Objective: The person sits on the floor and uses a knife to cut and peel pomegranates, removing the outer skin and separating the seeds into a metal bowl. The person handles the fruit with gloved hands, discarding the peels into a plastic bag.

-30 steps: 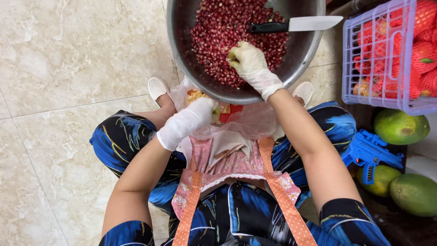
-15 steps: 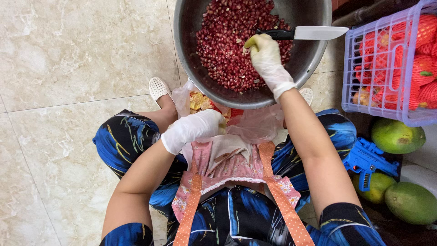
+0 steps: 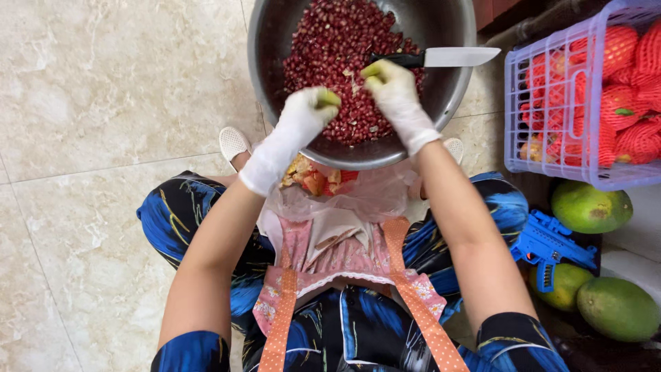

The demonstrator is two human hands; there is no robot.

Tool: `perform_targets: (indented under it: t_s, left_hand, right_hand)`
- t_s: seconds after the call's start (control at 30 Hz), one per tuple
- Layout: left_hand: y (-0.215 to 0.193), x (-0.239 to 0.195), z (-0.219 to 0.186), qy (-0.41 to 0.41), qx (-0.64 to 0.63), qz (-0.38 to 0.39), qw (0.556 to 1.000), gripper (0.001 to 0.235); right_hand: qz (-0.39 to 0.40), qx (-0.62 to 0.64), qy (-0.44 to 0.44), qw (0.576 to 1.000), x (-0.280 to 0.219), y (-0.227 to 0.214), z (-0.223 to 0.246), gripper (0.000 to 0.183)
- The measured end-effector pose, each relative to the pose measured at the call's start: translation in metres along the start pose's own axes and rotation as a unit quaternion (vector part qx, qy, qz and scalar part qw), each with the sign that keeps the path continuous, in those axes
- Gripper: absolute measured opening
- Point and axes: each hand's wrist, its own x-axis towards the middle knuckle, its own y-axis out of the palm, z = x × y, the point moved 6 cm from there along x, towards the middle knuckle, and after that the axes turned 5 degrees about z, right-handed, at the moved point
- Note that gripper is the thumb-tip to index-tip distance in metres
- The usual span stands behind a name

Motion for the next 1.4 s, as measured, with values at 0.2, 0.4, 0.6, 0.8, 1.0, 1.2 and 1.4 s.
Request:
perform_targets:
  t_s: [0.2, 0.4, 0.6, 0.8, 1.0, 1.2, 1.4]
  left_hand:
    - [0.015, 0.085, 0.013, 0.088, 0.221, -0.129, 0.963, 0.015]
    - [0.039, 0.115, 0.017, 0.082, 0.446, -0.082, 0.888, 0.011]
    - [0.024, 0.113, 0.031, -0.015, 0.149, -0.072, 0.986, 0.004]
    - [0.036, 0.108, 0.047, -0.107, -0.193, 0.058, 0.974, 0.003]
    - [0.064, 0.098, 0.030, -0.151, -0.307, 0.125, 0.932, 0.012]
    - [0.083, 0.083, -0.005, -0.134, -0.315, 0.140, 0.929, 0.014]
    - [0.057, 0.094, 0.013, -0.121, -0.250, 0.006, 0.961, 0.008]
  right_hand:
    - [0.022, -0.157, 0.027, 0.987, 0.000, 0.006, 0.014, 0.008]
    - [0.053, 0.198, 0.146, 0.968, -0.019, -0.047, 0.016, 0.009]
    - [0.050, 0.277, 0.150, 0.948, -0.041, -0.069, 0.014, 0.015]
    - [0.042, 0.342, 0.145, 0.928, -0.055, -0.077, 0.002, 0.017]
    - [0.010, 0.227, 0.125, 0.966, -0.061, -0.072, 0.012, 0.018]
    - [-0.047, 0.145, 0.125, 0.980, -0.059, -0.063, 0.015, 0.014]
    - [-0.103, -0.027, 0.086, 0.991, -0.049, -0.079, 0.016, 0.019]
